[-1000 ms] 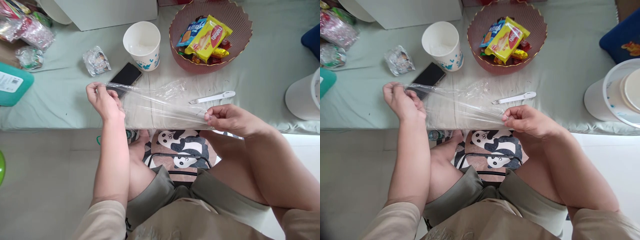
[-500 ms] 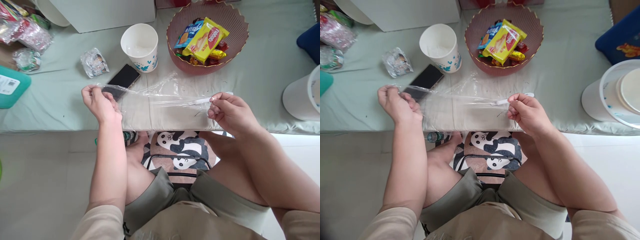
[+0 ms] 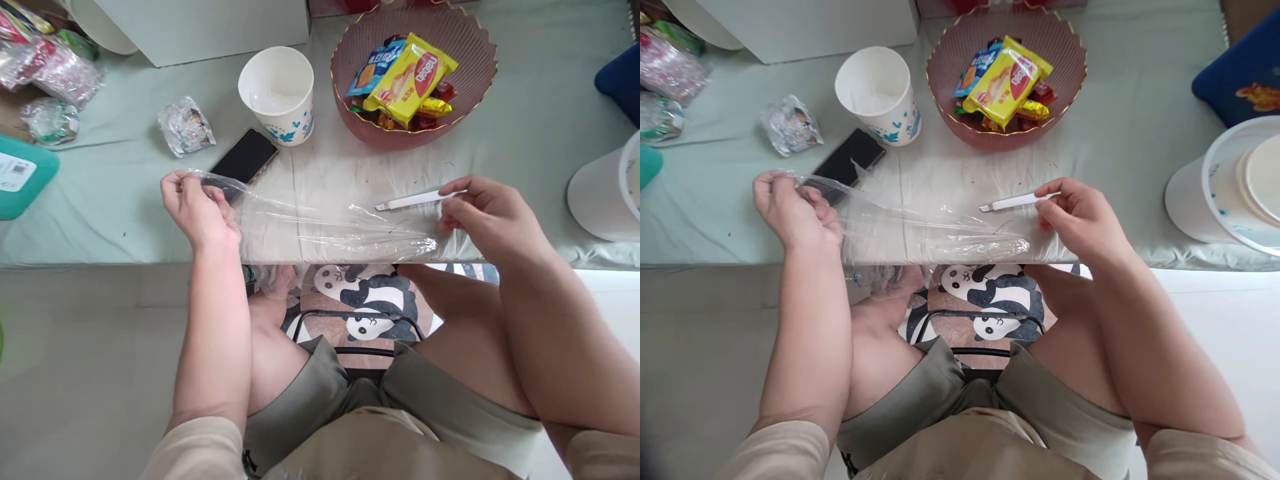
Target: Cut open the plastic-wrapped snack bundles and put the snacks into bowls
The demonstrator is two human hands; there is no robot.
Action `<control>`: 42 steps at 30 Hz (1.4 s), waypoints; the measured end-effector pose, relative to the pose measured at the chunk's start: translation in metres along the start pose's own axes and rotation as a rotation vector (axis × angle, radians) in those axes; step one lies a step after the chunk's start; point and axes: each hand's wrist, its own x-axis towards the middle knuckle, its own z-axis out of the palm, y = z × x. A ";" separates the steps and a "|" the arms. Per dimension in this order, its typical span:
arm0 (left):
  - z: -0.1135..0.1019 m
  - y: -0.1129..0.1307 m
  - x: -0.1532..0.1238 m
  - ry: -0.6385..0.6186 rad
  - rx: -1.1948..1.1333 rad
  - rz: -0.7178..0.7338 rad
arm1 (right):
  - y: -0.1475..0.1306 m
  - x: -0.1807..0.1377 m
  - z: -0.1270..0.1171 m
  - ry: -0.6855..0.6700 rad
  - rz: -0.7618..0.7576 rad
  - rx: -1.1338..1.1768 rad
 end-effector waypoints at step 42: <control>-0.007 -0.018 -0.004 -0.440 -0.087 0.342 | -0.007 0.025 0.049 0.059 -0.710 0.237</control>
